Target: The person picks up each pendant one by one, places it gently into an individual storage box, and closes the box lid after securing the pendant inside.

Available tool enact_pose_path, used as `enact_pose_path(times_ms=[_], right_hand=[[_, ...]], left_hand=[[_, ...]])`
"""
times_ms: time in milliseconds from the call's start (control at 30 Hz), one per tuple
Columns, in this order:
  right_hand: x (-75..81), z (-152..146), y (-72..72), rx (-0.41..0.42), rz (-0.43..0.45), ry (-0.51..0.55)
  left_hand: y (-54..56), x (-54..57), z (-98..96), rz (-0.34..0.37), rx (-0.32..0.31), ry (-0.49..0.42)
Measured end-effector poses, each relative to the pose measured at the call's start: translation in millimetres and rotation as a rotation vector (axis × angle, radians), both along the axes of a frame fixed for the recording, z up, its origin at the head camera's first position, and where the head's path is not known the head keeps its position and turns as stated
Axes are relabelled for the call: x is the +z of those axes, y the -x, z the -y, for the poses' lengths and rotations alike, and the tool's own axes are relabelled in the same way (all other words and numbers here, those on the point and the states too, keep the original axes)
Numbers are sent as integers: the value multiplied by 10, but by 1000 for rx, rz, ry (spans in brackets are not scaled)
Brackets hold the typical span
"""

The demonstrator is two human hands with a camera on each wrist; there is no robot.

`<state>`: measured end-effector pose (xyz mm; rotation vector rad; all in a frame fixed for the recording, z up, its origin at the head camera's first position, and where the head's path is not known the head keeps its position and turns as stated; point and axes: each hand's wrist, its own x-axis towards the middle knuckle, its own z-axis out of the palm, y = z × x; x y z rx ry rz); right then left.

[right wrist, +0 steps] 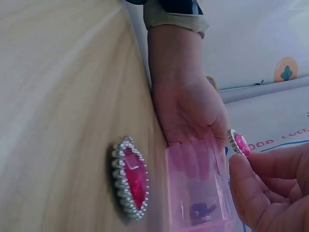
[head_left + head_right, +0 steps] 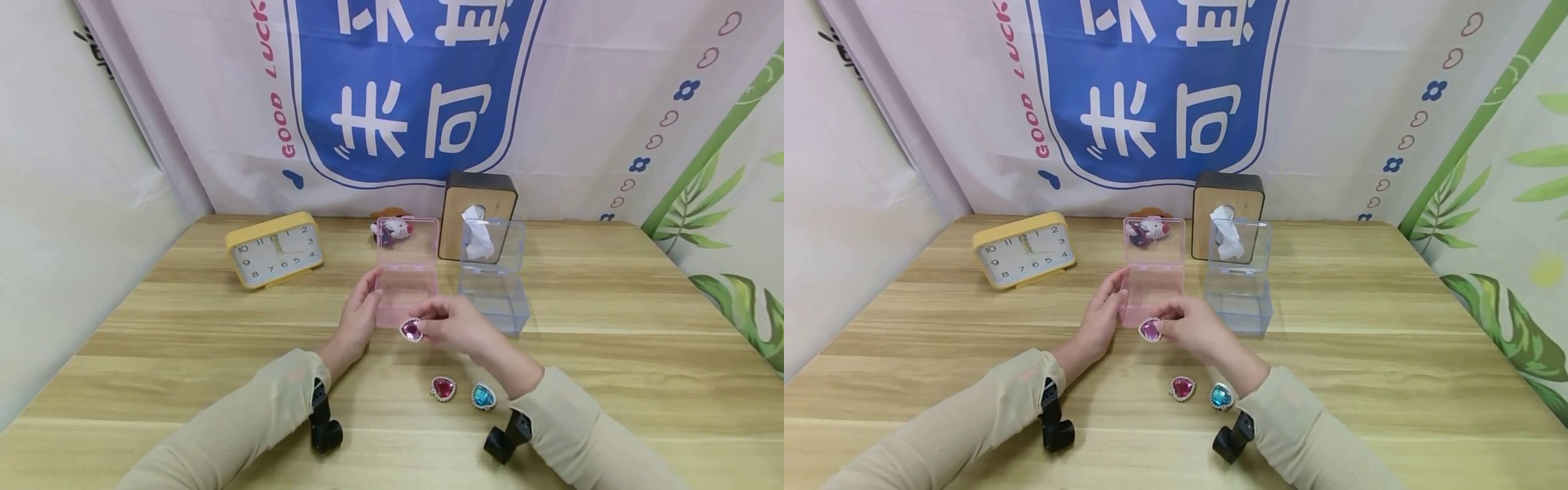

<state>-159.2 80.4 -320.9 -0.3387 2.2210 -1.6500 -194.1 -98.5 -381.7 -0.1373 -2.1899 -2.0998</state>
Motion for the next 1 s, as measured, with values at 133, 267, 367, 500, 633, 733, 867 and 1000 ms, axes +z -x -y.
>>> enact_pose_path(times_ms=[133, 267, 367, 500, 633, 733, 867, 1000], right_hand=[[44, -7, 17, -9, 3, 46], [85, 0, 37, -25, 0, 61], [115, 3, 62, -36, 1, 75], [149, 7, 90, -57, 8, 94], [166, 11, 113, -73, 3, 96], [174, 16, 129, -81, -4, 100], [173, 23, 167, -94, -4, 118], [162, 28, 220, -118, 8, 136]], left_hand=[[8, -7, -1, -2, 2, -4], [8, -6, -4, -5, 0, -6], [3, -2, -5, -3, 0, -6], [-4, 3, -3, 4, 1, -3], [-7, 4, 0, 12, 1, -1], [-11, 1, 2, 13, 0, -3], [-11, -1, 1, 23, 6, -1], [-6, 0, -3, 39, 17, 11]])
